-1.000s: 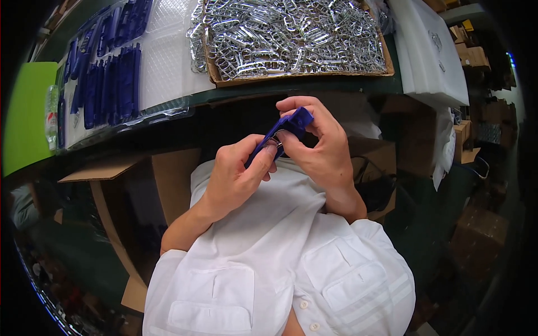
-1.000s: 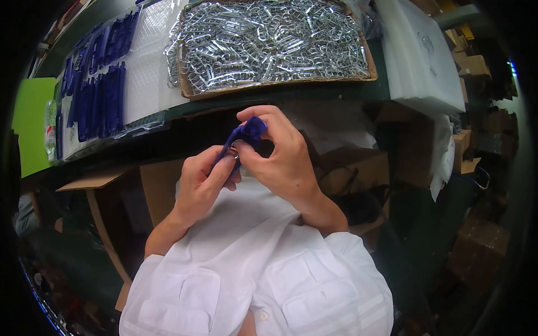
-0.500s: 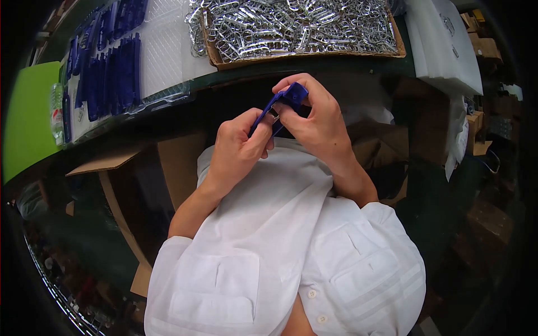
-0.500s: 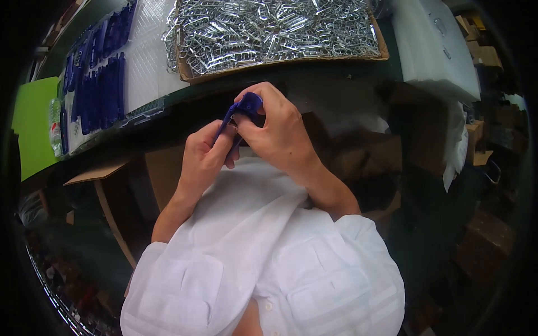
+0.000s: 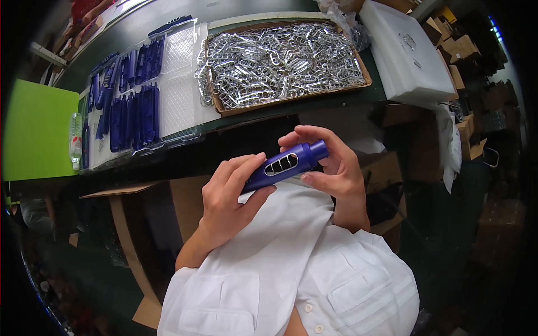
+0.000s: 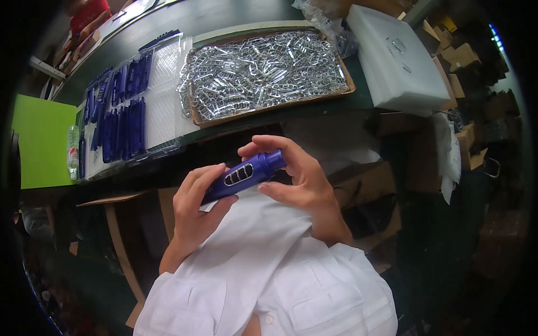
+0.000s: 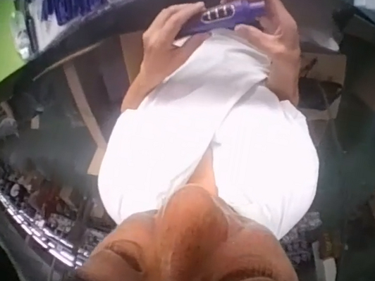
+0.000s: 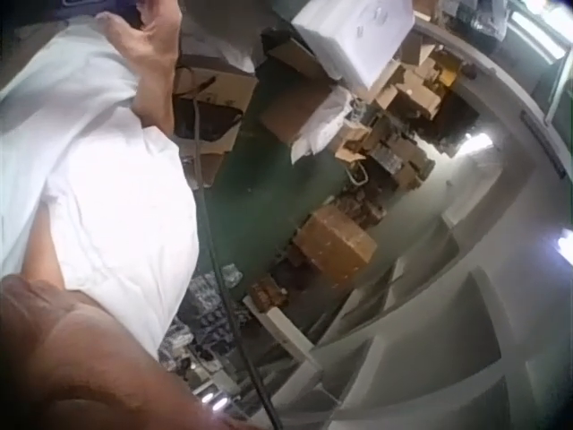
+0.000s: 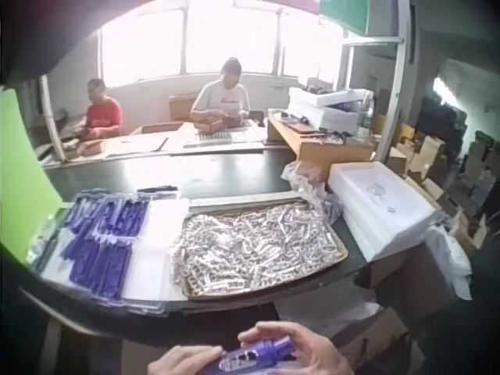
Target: The person assembles metal spring contacts into a blue plastic housing for a handheld electronic device by hand.
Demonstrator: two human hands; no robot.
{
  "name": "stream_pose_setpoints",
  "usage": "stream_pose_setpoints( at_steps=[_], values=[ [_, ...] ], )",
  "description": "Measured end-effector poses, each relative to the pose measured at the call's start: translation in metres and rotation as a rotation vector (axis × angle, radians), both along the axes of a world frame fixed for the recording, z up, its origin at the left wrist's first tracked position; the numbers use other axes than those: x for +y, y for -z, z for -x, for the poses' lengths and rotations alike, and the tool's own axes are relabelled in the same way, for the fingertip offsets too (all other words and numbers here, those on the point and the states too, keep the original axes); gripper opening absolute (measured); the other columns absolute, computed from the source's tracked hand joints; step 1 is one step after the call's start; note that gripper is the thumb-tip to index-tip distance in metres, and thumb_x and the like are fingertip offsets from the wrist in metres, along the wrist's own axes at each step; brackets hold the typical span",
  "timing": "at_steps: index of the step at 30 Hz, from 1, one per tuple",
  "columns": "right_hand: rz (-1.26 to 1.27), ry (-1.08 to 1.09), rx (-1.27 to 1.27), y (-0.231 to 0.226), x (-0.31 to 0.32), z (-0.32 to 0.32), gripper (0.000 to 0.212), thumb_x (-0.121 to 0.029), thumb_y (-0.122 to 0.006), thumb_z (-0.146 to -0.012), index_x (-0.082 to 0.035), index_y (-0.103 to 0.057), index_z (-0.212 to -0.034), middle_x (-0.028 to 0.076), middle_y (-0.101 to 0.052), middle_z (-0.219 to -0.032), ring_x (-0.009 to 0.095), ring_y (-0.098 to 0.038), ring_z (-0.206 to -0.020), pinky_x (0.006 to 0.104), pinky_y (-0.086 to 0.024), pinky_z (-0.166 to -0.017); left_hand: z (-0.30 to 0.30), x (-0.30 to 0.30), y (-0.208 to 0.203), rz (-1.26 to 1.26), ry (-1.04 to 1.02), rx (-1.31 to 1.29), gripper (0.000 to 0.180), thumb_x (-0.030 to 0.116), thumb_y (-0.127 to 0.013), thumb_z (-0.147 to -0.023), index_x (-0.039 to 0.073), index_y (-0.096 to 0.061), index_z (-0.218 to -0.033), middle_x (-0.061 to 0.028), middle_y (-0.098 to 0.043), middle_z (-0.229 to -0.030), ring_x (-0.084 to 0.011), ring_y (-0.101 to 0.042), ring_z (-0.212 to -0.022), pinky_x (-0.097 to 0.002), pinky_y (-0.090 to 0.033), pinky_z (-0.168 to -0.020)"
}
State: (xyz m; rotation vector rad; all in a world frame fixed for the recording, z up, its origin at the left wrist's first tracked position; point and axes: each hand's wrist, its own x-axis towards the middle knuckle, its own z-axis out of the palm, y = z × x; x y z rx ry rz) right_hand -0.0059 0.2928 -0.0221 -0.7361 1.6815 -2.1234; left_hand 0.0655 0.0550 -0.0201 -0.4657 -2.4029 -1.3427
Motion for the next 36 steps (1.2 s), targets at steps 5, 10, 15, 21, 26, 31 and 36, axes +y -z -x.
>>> stream_pose_setpoints(
  at_steps=[5,10,15,21,26,31,36],
  values=[
    [0.118,0.027,-0.067,0.003,0.011,-0.013,0.072,0.009,-0.075,-0.086,0.003,-0.046,-0.151,0.023,-0.062,-0.140,0.026,-0.062,-0.132,0.0394,-0.049,-0.113,-0.002,0.008,-0.003,0.074,-0.023,0.136,0.063,0.005,-0.094,-0.071,0.006,-0.069,-0.128,-0.0143,-0.075,-0.117,-0.0293,-0.073,-0.097,-0.0362,-0.062,-0.076],
    [0.190,0.060,-0.133,0.005,0.020,-0.017,0.071,0.010,-0.075,-0.085,0.003,-0.047,-0.150,0.023,-0.063,-0.139,0.026,-0.063,-0.130,0.0397,-0.050,-0.113,0.005,0.015,-0.011,0.103,0.007,0.142,0.062,0.006,-0.095,-0.070,0.006,-0.070,-0.127,-0.0138,-0.075,-0.115,-0.0289,-0.073,-0.096,-0.0355,-0.062,-0.076],
    [0.196,0.124,-0.157,0.011,0.033,-0.016,0.069,0.008,-0.076,-0.086,0.003,-0.048,-0.150,0.024,-0.063,-0.139,0.026,-0.064,-0.129,0.0397,-0.050,-0.112,0.015,0.029,-0.017,0.130,0.043,0.132,0.062,0.004,-0.095,-0.070,0.005,-0.068,-0.125,-0.0132,-0.076,-0.114,-0.0285,-0.074,-0.097,-0.0352,-0.063,-0.078],
    [0.290,0.102,-0.271,0.027,0.046,-0.001,0.071,0.008,-0.077,-0.085,0.004,-0.048,-0.150,0.024,-0.063,-0.138,0.025,-0.065,-0.127,0.0395,-0.050,-0.112,0.024,0.049,-0.014,0.132,0.018,0.046,0.061,0.003,-0.095,-0.070,0.006,-0.066,-0.125,-0.0134,-0.077,-0.116,-0.0285,-0.074,-0.099,-0.0347,-0.063,-0.079],
    [0.318,0.053,-0.302,0.037,0.052,0.023,0.071,0.008,-0.077,-0.085,0.005,-0.048,-0.150,0.024,-0.063,-0.138,0.025,-0.065,-0.126,0.0394,-0.050,-0.112,0.036,0.060,-0.009,0.114,-0.030,-0.013,0.060,0.003,-0.095,-0.071,0.006,-0.065,-0.123,-0.0138,-0.077,-0.117,-0.0283,-0.075,-0.099,-0.0348,-0.063,-0.079],
    [0.329,0.000,-0.329,0.037,0.054,0.049,0.069,0.010,-0.076,-0.086,0.005,-0.048,-0.149,0.024,-0.063,-0.138,0.025,-0.066,-0.125,0.0384,-0.051,-0.111,0.049,0.064,0.000,0.055,-0.070,-0.048,0.060,0.002,-0.095,-0.071,0.007,-0.063,-0.121,-0.0149,-0.077,-0.117,-0.0282,-0.075,-0.099,-0.0346,-0.063,-0.079],
    [0.304,-0.045,-0.318,0.032,0.057,0.076,0.071,0.013,-0.075,-0.084,0.005,-0.048,-0.150,0.024,-0.062,-0.140,0.024,-0.065,-0.126,0.0373,-0.051,-0.111,0.072,0.061,-0.007,0.144,-0.030,0.055,0.062,0.005,-0.094,-0.072,0.006,-0.066,-0.127,-0.0153,-0.076,-0.120,-0.0297,-0.074,-0.097,-0.0354,-0.061,-0.077]
  ],
)
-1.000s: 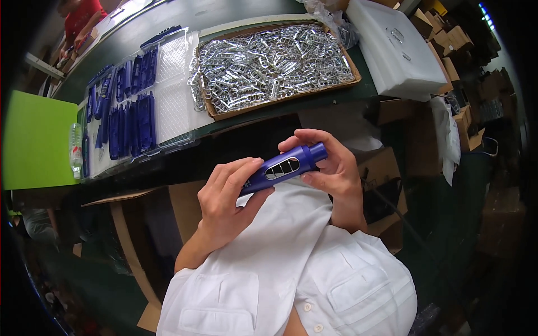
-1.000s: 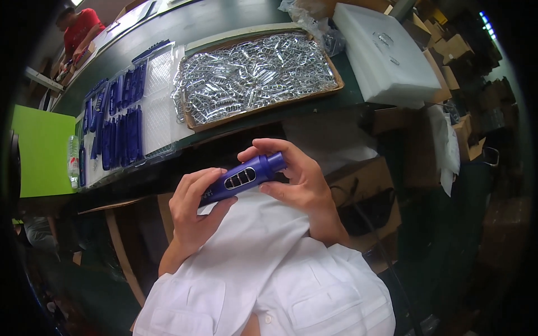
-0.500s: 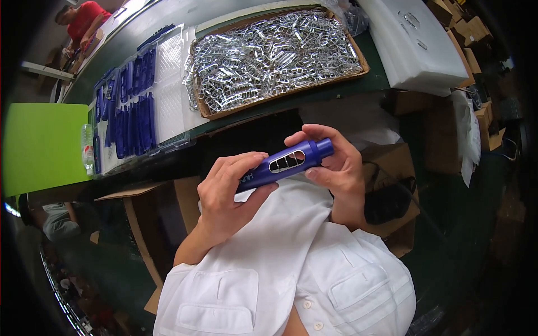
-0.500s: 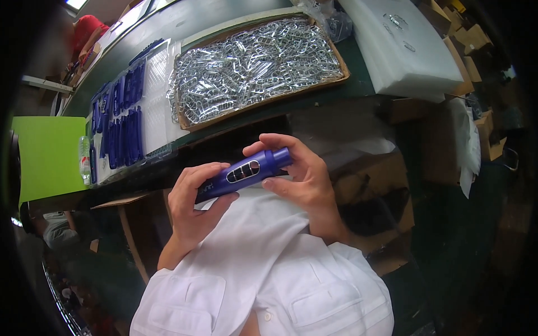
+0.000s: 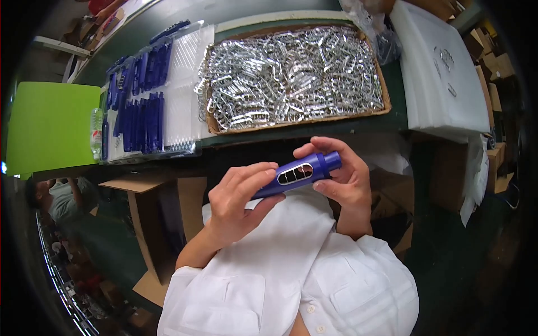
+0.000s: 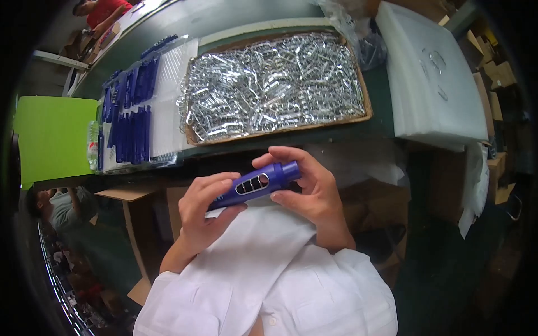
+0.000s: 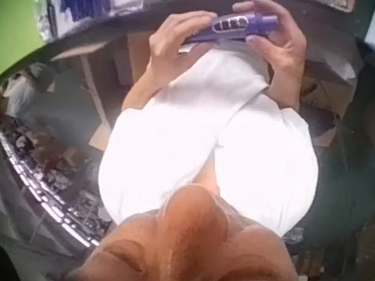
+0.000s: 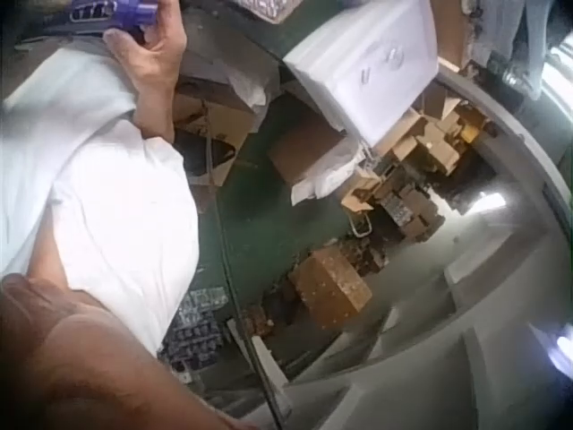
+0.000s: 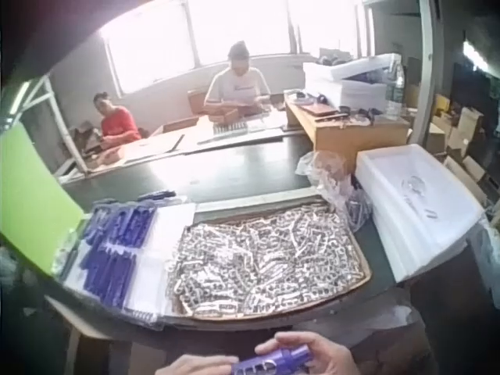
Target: The person assembles metal spring contacts into a blue plastic housing for a handheld electronic device by hand.
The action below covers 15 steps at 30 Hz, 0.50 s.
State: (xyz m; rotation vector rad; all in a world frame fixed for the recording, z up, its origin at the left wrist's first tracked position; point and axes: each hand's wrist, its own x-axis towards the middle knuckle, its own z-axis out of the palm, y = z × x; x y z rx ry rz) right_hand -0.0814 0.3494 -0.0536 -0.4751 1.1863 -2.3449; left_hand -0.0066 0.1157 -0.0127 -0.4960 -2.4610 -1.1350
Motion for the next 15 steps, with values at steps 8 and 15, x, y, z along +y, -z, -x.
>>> stream_pose_setpoints(
  at_steps=[8,15],
  values=[
    [-0.190,0.204,0.209,0.004,0.008,0.035,0.062,0.009,-0.073,-0.088,0.003,-0.054,-0.146,0.018,-0.068,-0.134,0.023,-0.069,-0.116,0.0345,-0.054,-0.102,0.128,-0.069,-0.062,0.288,-0.242,0.139,0.051,0.004,-0.085,-0.078,0.003,-0.072,-0.127,-0.0145,-0.075,-0.114,-0.0325,-0.071,-0.102,-0.0401,-0.058,-0.087],
    [-0.310,0.313,0.155,0.022,0.010,0.044,0.047,0.008,-0.071,-0.092,0.001,-0.061,-0.137,0.015,-0.071,-0.129,0.021,-0.071,-0.110,0.0344,-0.057,-0.099,0.356,-0.156,-0.002,0.450,-0.328,0.096,0.041,0.027,-0.079,-0.086,0.014,-0.075,-0.124,-0.0058,-0.076,-0.117,-0.0301,-0.066,-0.115,-0.0483,-0.043,-0.108]
  ],
)
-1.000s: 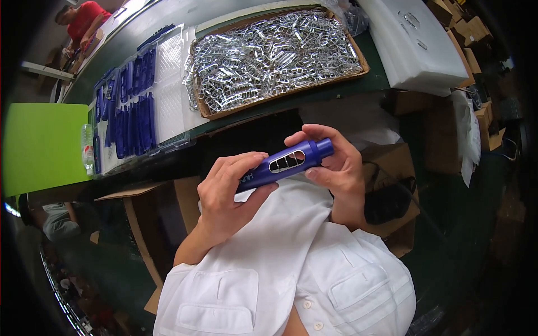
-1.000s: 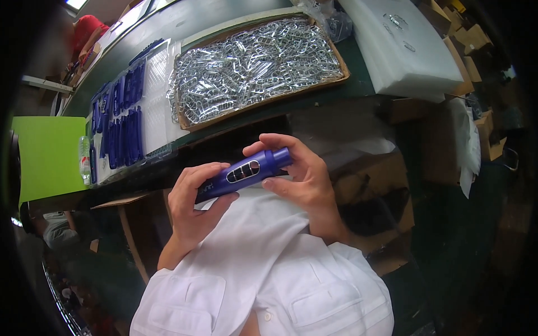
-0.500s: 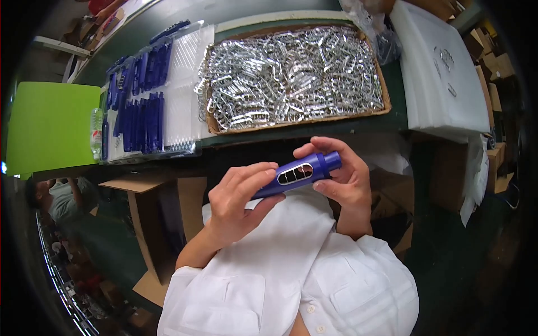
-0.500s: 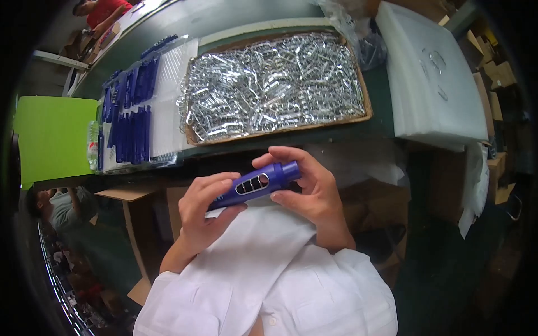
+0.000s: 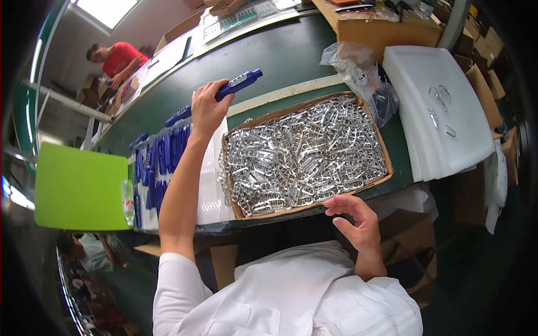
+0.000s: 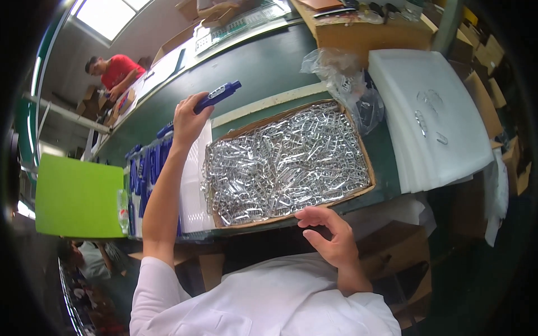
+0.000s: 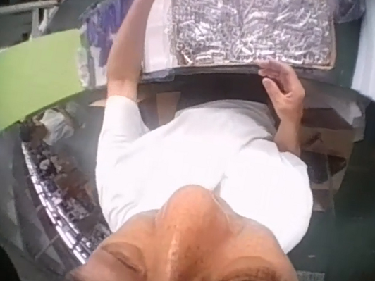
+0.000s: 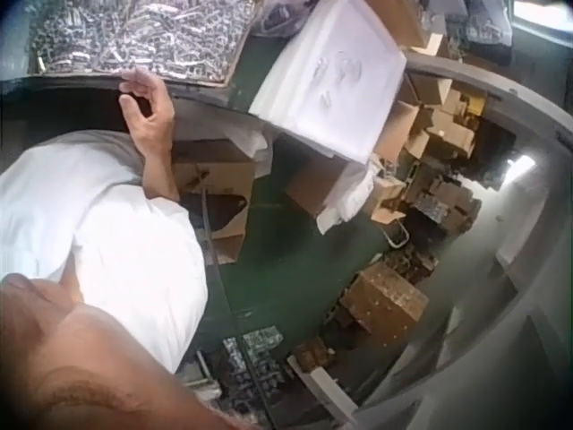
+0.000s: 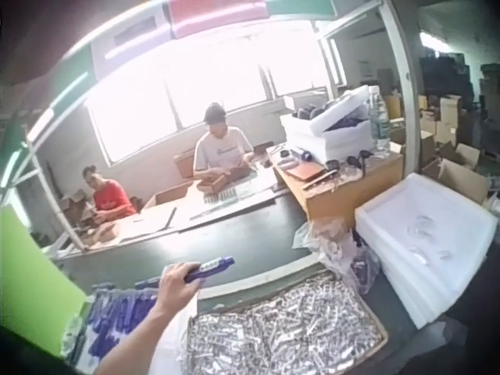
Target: The person assembles metal spring contacts into a blue plastic housing for a handheld electronic device by hand.
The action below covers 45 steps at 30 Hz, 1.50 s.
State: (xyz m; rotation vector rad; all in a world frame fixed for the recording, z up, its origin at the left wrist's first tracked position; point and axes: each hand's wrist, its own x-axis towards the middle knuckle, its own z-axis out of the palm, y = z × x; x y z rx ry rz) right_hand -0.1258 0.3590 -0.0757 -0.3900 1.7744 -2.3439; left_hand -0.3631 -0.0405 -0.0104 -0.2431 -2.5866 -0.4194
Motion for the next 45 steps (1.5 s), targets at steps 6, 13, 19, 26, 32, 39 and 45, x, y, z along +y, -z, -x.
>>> stream_pose_setpoints(
  at_steps=[6,13,19,26,32,39,45],
  values=[
    [-0.077,0.211,-0.078,0.011,0.017,-0.021,0.044,0.007,-0.070,-0.093,0.000,-0.062,-0.135,0.014,-0.073,-0.126,0.020,-0.072,-0.107,0.0339,-0.057,-0.098,0.105,-0.005,0.069,0.103,-0.043,-0.266,0.045,0.031,-0.079,-0.084,0.024,-0.075,-0.128,-0.0032,-0.076,-0.122,-0.0284,-0.065,-0.122,-0.0593,-0.036,-0.114],
    [-0.297,0.302,0.052,-0.017,-0.005,-0.007,0.036,0.005,-0.072,-0.091,0.000,-0.065,-0.126,0.012,-0.075,-0.120,0.020,-0.073,-0.104,0.0334,-0.058,-0.094,0.079,-0.030,0.065,0.154,-0.090,-0.294,0.049,0.029,-0.078,-0.089,0.021,-0.070,-0.136,-0.0041,-0.070,-0.137,-0.0299,-0.059,-0.134,-0.0651,-0.032,-0.119],
    [-0.849,0.475,0.656,-0.039,-0.053,0.046,0.034,-0.002,-0.076,-0.083,-0.004,-0.070,-0.116,0.013,-0.072,-0.115,0.034,-0.068,-0.105,0.0469,-0.055,-0.091,-0.128,-0.041,-0.025,-0.442,0.040,0.028,0.036,0.005,-0.073,-0.093,0.006,-0.070,-0.129,-0.0110,-0.075,-0.123,-0.0245,-0.071,-0.114,-0.0432,-0.049,-0.108],
    [-1.390,0.380,0.629,0.021,-0.076,0.090,0.020,-0.003,-0.061,-0.091,-0.004,-0.076,-0.105,0.016,-0.068,-0.112,0.037,-0.066,-0.107,0.0472,-0.054,-0.092,-0.490,-0.059,0.007,-0.979,-0.446,0.141,0.017,0.009,-0.057,-0.108,-0.002,-0.070,-0.106,-0.0037,-0.066,-0.075,-0.0100,-0.058,-0.066,-0.0246,-0.048,-0.063],
    [-1.367,0.431,0.612,0.024,-0.081,0.087,0.014,-0.005,-0.066,-0.090,-0.005,-0.076,-0.100,0.017,-0.067,-0.105,0.036,-0.069,-0.100,0.0462,-0.056,-0.088,-0.733,-0.101,0.202,-0.771,-1.076,-0.320,0.049,0.041,-0.061,-0.103,0.012,-0.060,-0.143,-0.0192,-0.078,-0.109,-0.0299,-0.076,-0.096,-0.0499,-0.058,-0.084],
    [-1.243,0.672,0.564,0.003,-0.091,0.087,0.007,-0.007,-0.069,-0.088,-0.001,-0.069,-0.092,0.017,-0.068,-0.105,0.039,-0.069,-0.097,0.0488,-0.055,-0.085,-0.812,-0.107,0.347,-0.343,-1.200,-0.817,0.030,0.027,-0.051,-0.102,0.007,-0.072,-0.109,-0.0117,-0.069,-0.083,-0.0269,-0.065,-0.069,-0.0445,-0.054,-0.065],
    [-1.166,0.697,0.558,-0.009,-0.096,0.092,0.009,-0.010,-0.071,-0.090,-0.003,-0.070,-0.095,0.019,-0.073,-0.094,0.039,-0.073,-0.088,0.0495,-0.057,-0.080,-0.740,-0.184,0.352,-0.311,-1.069,-0.664,0.030,0.027,-0.052,-0.102,0.007,-0.071,-0.113,-0.0119,-0.069,-0.084,-0.0267,-0.065,-0.070,-0.0443,-0.055,-0.066]
  ],
)
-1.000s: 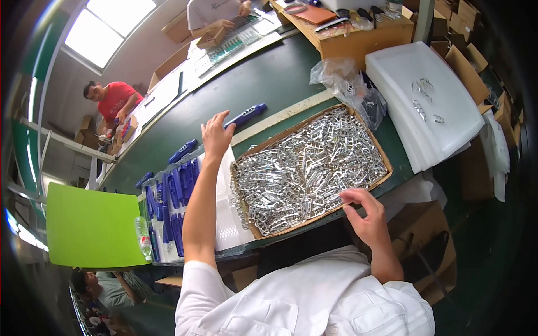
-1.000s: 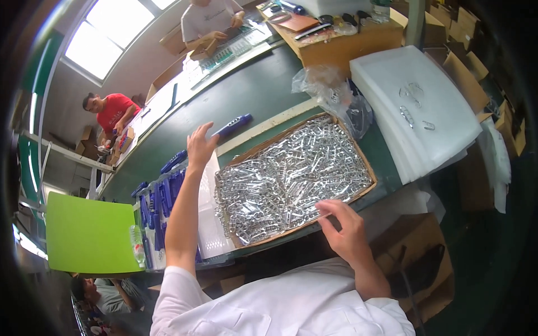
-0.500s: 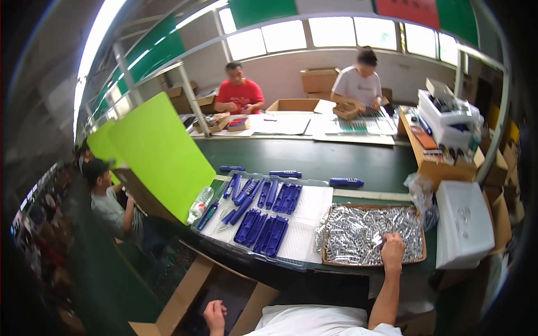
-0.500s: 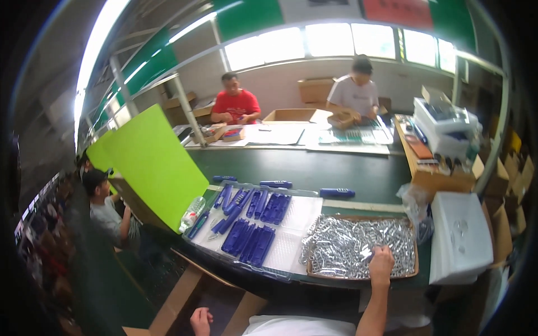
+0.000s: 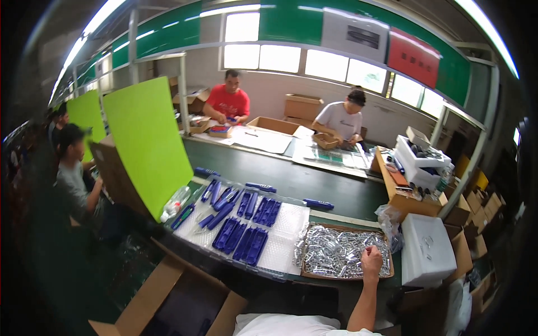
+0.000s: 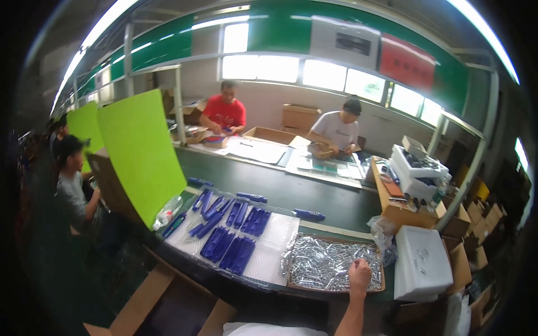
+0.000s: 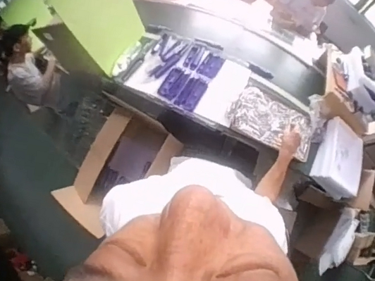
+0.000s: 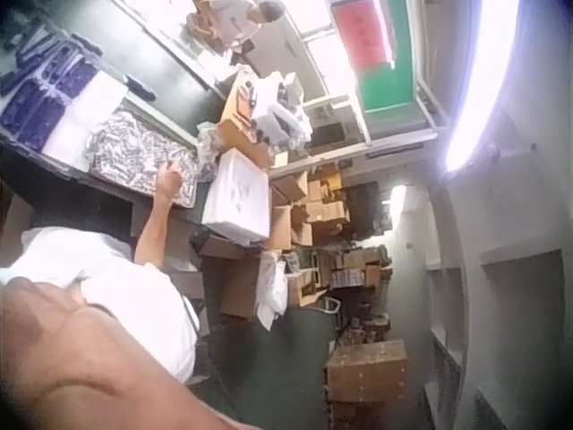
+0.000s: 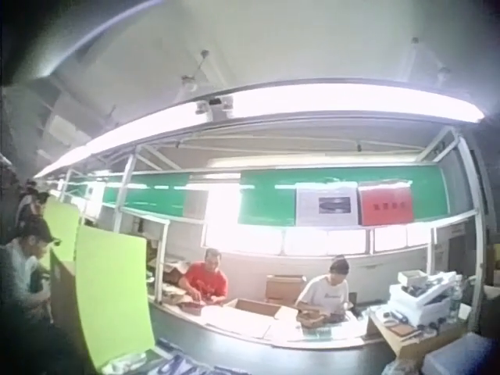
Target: The person assembles metal spring contacts into a blue plastic housing for a handheld electronic device by hand.
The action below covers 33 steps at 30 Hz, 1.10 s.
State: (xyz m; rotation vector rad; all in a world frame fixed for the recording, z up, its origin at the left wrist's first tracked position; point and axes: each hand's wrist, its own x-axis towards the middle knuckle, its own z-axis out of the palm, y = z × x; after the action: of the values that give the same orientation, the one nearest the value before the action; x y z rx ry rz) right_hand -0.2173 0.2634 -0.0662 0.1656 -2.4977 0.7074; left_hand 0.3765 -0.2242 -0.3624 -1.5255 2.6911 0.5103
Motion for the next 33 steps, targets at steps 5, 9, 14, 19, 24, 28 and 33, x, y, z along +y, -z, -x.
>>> stream_pose_setpoints(
  at_steps=[5,9,14,19,24,28,33],
  values=[
    [0.133,0.011,-0.038,-0.012,0.006,-0.018,0.011,-0.012,-0.072,-0.091,-0.003,-0.071,-0.099,0.018,-0.074,-0.092,0.036,-0.074,-0.085,0.0471,-0.058,-0.078,0.080,-0.078,-0.037,0.110,0.096,0.132,0.029,0.027,-0.052,-0.103,0.007,-0.070,-0.116,-0.0121,-0.070,-0.085,-0.0266,-0.066,-0.071,-0.0441,-0.055,-0.066],
    [0.175,0.015,0.047,-0.015,0.006,-0.034,0.009,-0.008,-0.072,-0.089,-0.003,-0.072,-0.097,0.016,-0.073,-0.090,0.034,-0.073,-0.080,0.0447,-0.058,-0.075,0.104,-0.112,-0.053,0.166,0.139,0.209,0.030,0.027,-0.052,-0.104,0.007,-0.069,-0.118,-0.0123,-0.070,-0.086,-0.0265,-0.067,-0.072,-0.0439,-0.055,-0.067],
    [0.236,-0.021,0.047,-0.011,0.010,-0.045,0.010,-0.007,-0.073,-0.087,-0.002,-0.074,-0.095,0.015,-0.073,-0.092,0.030,-0.073,-0.081,0.0412,-0.059,-0.075,0.115,-0.126,-0.064,0.197,0.173,0.295,0.030,0.027,-0.052,-0.104,0.007,-0.067,-0.121,-0.0124,-0.070,-0.086,-0.0264,-0.067,-0.074,-0.0437,-0.055,-0.068],
    [0.259,0.010,-0.003,-0.021,0.014,-0.066,0.013,-0.009,-0.078,-0.086,-0.002,-0.075,-0.096,0.014,-0.074,-0.092,0.028,-0.074,-0.083,0.0394,-0.059,-0.076,0.105,-0.125,-0.073,0.221,0.186,0.368,0.031,0.027,-0.052,-0.105,0.007,-0.066,-0.124,-0.0126,-0.071,-0.087,-0.0262,-0.068,-0.075,-0.0435,-0.056,-0.068],
    [0.340,0.007,-0.015,-0.025,0.026,-0.076,0.011,-0.010,-0.075,-0.087,-0.006,-0.076,-0.097,0.015,-0.074,-0.097,0.037,-0.072,-0.091,0.0458,-0.057,-0.080,0.082,-0.114,-0.092,0.257,0.183,0.434,0.031,0.027,-0.053,-0.106,0.007,-0.065,-0.127,-0.0128,-0.071,-0.088,-0.0261,-0.069,-0.076,-0.0433,-0.056,-0.069],
    [0.373,-0.071,0.078,-0.028,0.037,-0.075,0.010,-0.005,-0.076,-0.087,-0.005,-0.077,-0.098,0.015,-0.074,-0.095,0.035,-0.073,-0.087,0.0423,-0.058,-0.076,0.062,-0.083,-0.126,0.306,0.139,0.493,0.032,0.027,-0.053,-0.106,0.007,-0.064,-0.129,-0.0130,-0.072,-0.088,-0.0260,-0.069,-0.077,-0.0431,-0.056,-0.070],
    [0.642,-0.191,0.044,-0.020,0.044,-0.057,0.012,-0.002,-0.074,-0.092,-0.001,-0.078,-0.103,0.010,-0.073,-0.088,0.019,-0.071,-0.078,0.0318,-0.056,-0.070,0.050,-0.023,-0.185,0.378,0.061,0.561,0.033,0.027,-0.053,-0.107,0.007,-0.062,-0.132,-0.0132,-0.072,-0.089,-0.0258,-0.070,-0.078,-0.0429,-0.056,-0.070]
  ],
)
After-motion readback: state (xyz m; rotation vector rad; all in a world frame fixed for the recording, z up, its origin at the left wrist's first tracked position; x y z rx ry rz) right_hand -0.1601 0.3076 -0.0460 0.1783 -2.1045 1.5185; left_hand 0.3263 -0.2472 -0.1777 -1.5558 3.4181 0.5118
